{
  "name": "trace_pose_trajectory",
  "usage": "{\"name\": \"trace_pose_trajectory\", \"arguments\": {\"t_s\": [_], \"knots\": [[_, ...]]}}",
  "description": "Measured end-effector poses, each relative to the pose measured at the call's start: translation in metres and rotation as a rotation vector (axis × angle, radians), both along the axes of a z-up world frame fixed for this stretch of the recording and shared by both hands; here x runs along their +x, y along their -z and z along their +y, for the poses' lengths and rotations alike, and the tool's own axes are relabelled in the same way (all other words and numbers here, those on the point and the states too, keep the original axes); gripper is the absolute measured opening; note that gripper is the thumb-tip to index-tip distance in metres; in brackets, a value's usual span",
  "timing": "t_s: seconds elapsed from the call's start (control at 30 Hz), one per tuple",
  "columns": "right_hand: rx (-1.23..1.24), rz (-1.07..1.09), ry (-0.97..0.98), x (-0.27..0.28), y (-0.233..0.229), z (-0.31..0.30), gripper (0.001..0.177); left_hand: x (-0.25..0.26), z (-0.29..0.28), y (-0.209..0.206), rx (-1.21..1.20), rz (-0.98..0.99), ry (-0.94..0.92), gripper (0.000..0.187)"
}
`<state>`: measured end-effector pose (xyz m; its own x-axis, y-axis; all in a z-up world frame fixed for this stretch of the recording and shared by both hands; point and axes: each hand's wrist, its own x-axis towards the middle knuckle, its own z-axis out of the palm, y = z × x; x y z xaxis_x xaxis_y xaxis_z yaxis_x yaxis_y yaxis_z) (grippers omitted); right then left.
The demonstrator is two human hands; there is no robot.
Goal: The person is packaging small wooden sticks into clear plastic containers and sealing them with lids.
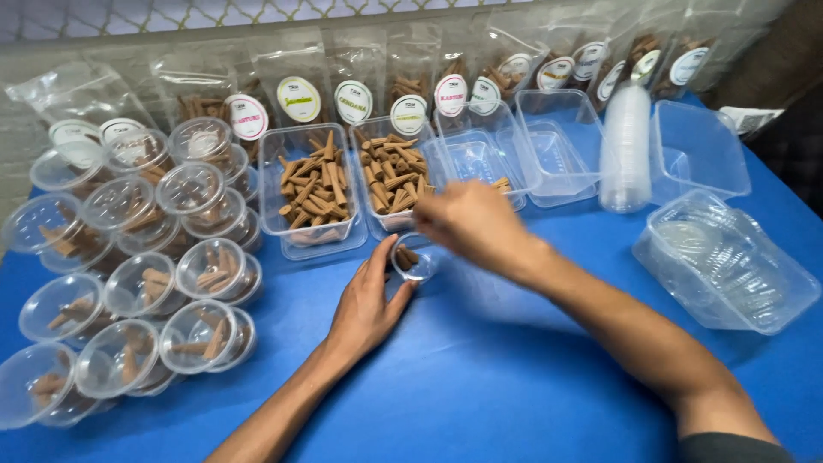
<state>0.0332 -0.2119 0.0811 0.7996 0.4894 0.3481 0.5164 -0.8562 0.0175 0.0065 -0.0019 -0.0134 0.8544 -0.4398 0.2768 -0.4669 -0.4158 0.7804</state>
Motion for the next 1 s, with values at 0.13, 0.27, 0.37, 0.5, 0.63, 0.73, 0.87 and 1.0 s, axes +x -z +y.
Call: {"name": "trace_pose_trajectory", "arguments": {"t_s": [0.13, 0.27, 0.37, 0.5, 0.63, 0.73, 0.87, 1.0], "knots": [[-0.091, -0.055, 0.093, 0.037, -0.039, -0.044, 0.011, 0.002, -0.001, -0.003, 0.013, -0.004, -0.005, 0.072], [-0.391, 0.166, 0.349, 0.109, 0.010, -0.087, 0.008, -0.001, -0.001, -0.004, 0.021, 0.010, -0.017, 0.073], [-0.525, 0.211, 0.376, 0.137, 0.047, -0.102, 0.015, -0.003, -0.002, -0.009, 0.009, 0.005, -0.018, 0.071], [-0.540, 0.306, 0.372, 0.142, 0.059, -0.101, 0.019, 0.000, 0.000, -0.003, -0.001, -0.003, -0.023, 0.071], [-0.540, 0.351, 0.324, 0.133, 0.050, -0.090, 0.018, -0.001, 0.000, -0.002, 0.006, -0.010, -0.024, 0.070], [-0.543, 0.347, 0.320, 0.130, 0.046, -0.086, 0.017, -0.002, 0.001, -0.003, 0.002, -0.001, -0.023, 0.070], [-0.493, 0.408, 0.349, 0.122, 0.029, -0.077, 0.019, -0.002, 0.000, -0.008, 0.008, 0.009, -0.024, 0.070], [-0.341, 0.356, 0.243, 0.114, 0.018, -0.083, 0.016, -0.001, 0.001, -0.006, 0.019, 0.020, -0.003, 0.070]]}}
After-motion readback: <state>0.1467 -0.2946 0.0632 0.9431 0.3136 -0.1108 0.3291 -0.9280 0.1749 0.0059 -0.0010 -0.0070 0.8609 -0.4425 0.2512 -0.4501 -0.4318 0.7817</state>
